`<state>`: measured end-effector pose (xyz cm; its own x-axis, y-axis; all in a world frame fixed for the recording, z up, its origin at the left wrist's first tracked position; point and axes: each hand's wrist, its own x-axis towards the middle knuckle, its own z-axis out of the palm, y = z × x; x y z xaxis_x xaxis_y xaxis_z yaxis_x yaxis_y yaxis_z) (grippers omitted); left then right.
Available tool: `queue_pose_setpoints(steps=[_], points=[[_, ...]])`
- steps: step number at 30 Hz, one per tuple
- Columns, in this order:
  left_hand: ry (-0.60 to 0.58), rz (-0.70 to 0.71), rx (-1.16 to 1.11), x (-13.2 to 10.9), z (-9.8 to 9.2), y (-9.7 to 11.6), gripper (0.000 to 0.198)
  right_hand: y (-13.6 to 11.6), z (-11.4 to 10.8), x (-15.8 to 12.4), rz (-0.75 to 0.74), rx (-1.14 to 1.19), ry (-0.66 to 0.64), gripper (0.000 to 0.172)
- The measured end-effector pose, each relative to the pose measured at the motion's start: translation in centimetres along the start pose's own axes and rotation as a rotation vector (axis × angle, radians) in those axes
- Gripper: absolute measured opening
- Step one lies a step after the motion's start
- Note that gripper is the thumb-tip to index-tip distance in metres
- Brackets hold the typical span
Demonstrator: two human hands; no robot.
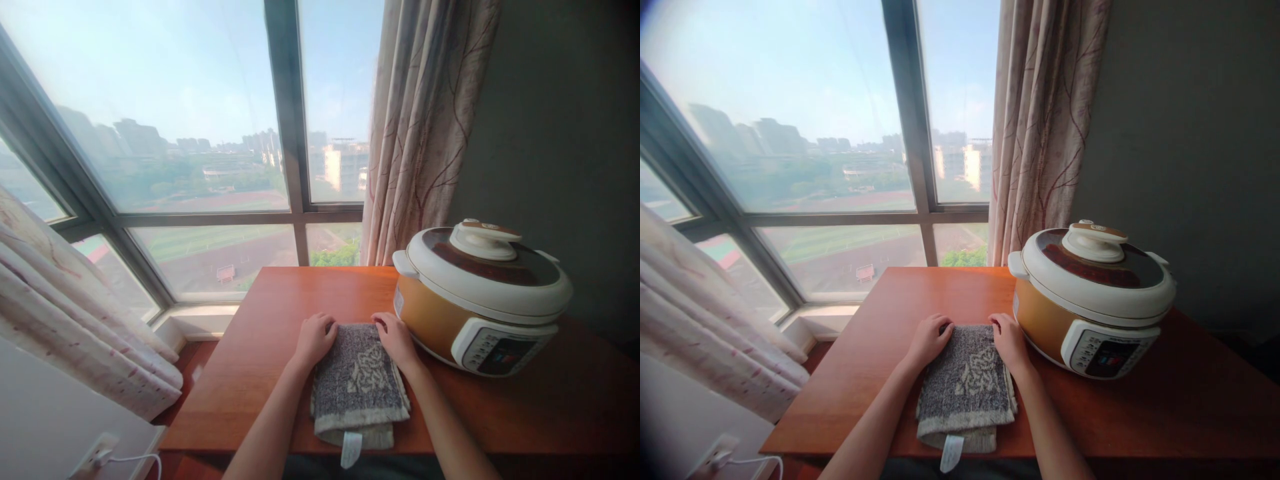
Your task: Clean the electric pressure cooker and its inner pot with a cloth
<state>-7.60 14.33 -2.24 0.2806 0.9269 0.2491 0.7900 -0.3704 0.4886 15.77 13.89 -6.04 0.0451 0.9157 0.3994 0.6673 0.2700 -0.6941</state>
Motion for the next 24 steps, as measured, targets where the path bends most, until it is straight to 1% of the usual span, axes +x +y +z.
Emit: queue_pose_setpoints(steps=[14,21,24], points=[[0.008,0.026,0.004,0.1,0.1,-0.2,0.022,-0.3,-0.2,0.0,-0.02,-0.006,-0.022,0.028],[0.001,0.019,0.008,0.0,0.0,0.0,0.023,-0.7,-0.2,0.0,-0.026,-0.005,0.002,0.028],[0.0,0.007,-0.002,0.0,0.0,0.0,0.022,-1.5,-0.8,-0.3,-0.059,0.015,0.021,0.028]])
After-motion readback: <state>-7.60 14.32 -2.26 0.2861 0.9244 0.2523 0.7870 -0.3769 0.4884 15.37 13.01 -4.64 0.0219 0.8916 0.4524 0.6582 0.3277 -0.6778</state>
